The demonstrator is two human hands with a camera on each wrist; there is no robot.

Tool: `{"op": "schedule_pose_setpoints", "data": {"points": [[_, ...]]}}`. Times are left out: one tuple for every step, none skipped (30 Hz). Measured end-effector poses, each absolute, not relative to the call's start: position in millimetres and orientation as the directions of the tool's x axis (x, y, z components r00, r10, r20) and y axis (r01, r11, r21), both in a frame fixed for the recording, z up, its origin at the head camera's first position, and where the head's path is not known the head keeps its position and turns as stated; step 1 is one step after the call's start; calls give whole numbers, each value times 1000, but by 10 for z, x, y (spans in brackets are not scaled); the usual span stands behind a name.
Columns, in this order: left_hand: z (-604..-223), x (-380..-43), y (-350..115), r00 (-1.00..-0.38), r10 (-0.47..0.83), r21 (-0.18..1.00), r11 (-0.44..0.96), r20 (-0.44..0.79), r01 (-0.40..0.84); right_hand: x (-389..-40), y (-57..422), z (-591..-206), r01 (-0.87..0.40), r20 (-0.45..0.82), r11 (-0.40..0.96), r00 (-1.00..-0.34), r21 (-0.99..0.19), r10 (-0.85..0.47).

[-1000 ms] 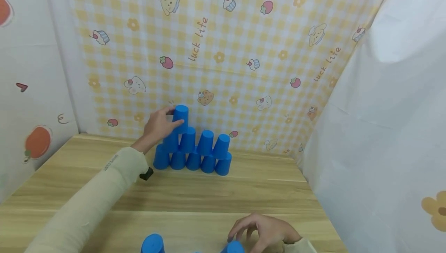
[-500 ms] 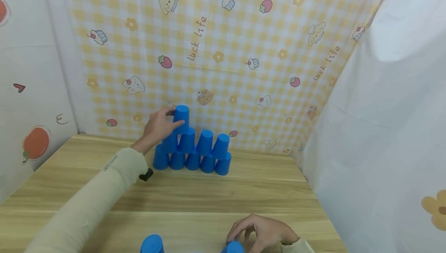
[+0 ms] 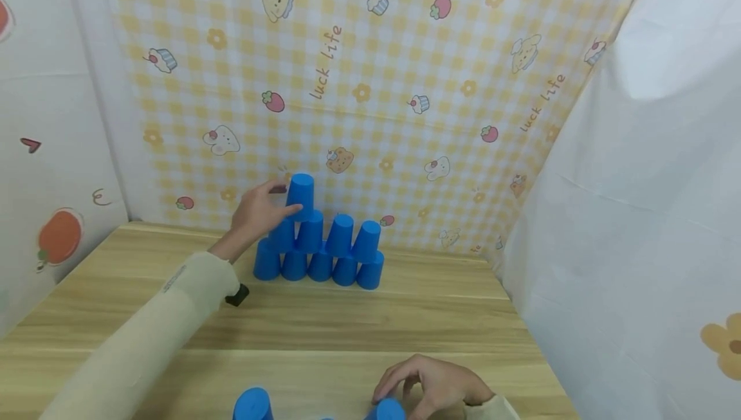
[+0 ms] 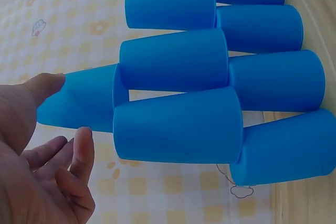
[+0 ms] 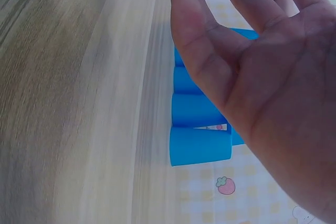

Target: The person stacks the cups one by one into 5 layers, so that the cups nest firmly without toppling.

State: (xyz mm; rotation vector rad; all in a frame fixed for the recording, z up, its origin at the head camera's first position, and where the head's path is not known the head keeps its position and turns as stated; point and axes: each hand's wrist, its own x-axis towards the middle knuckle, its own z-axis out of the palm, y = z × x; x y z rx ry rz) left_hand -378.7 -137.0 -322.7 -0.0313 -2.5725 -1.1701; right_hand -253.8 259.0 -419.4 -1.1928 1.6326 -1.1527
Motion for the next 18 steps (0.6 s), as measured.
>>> {"op": "schedule_pose_setpoints", "data": {"points": [[-3240,-3768,-1377,-948,-110,733,663,298,153,-2534,2586,-4190,-242,-86,146,-245,-959,-966],[-3255,-3745,-1382,-947,-107,733,661,304,160,-2531,2583,-4189,-240,-86,147,-245,-960,-966],[-3269,-3722,-1387,-943,-107,731,661,314,169,-2529,2580,-4188,-237,-87,147,-246,-960,-965],[-3290,-3698,-1393,-940,-104,728,661,326,179,-2528,2578,-4191,-234,-89,148,-246,-961,-965],[-3313,-3674,-1400,-935,-105,724,663,340,188,-2527,2577,-4194,-231,-89,148,-248,-961,-965],[-3334,-3648,-1404,-929,-105,720,665,356,201,-2528,2576,-4197,-229,-89,148,-249,-962,-964],[-3355,-3622,-1409,-922,-106,715,666,372,212,-2529,2576,-4201,-230,-89,148,-251,-962,-964],[-3373,-3597,-1413,-916,-107,710,668,387,222,-2533,2578,-4204,-231,-87,148,-254,-962,-963],[-3388,-3573,-1418,-908,-106,703,671,406,236,-2537,2580,-4208,-234,-84,146,-256,-961,-963],[-3404,-3549,-1423,-901,-103,697,672,422,249,-2540,2581,-4212,-237,-80,144,-258,-961,-963],[-3420,-3523,-1427,-896,-101,695,670,433,261,-2544,2583,-4216,-239,-77,141,-259,-961,-963],[-3436,-3499,-1434,-892,-94,693,667,443,274,-2548,2585,-4220,-241,-73,138,-260,-961,-963],[-3449,-3473,-1438,-888,-83,691,662,452,290,-2551,2587,-4222,-244,-70,136,-261,-960,-963],[-3464,-3445,-1444,-886,-69,690,656,458,306,-2554,2588,-4225,-248,-67,134,-262,-959,-963],[-3483,-3415,-1451,-884,-56,689,650,464,321,-2555,2587,-4227,-254,-64,133,-262,-958,-963],[-3505,-3386,-1460,-883,-43,688,645,467,332,-2555,2584,-4226,-259,-62,133,-263,-957,-963],[-3529,-3359,-1470,-884,-28,690,637,466,343,-2555,2582,-4224,-266,-60,132,-264,-955,-963],[-3553,-3330,-1481,-885,-12,691,630,465,354,-2554,2580,-4217,-276,-58,134,-267,-952,-962]]}}
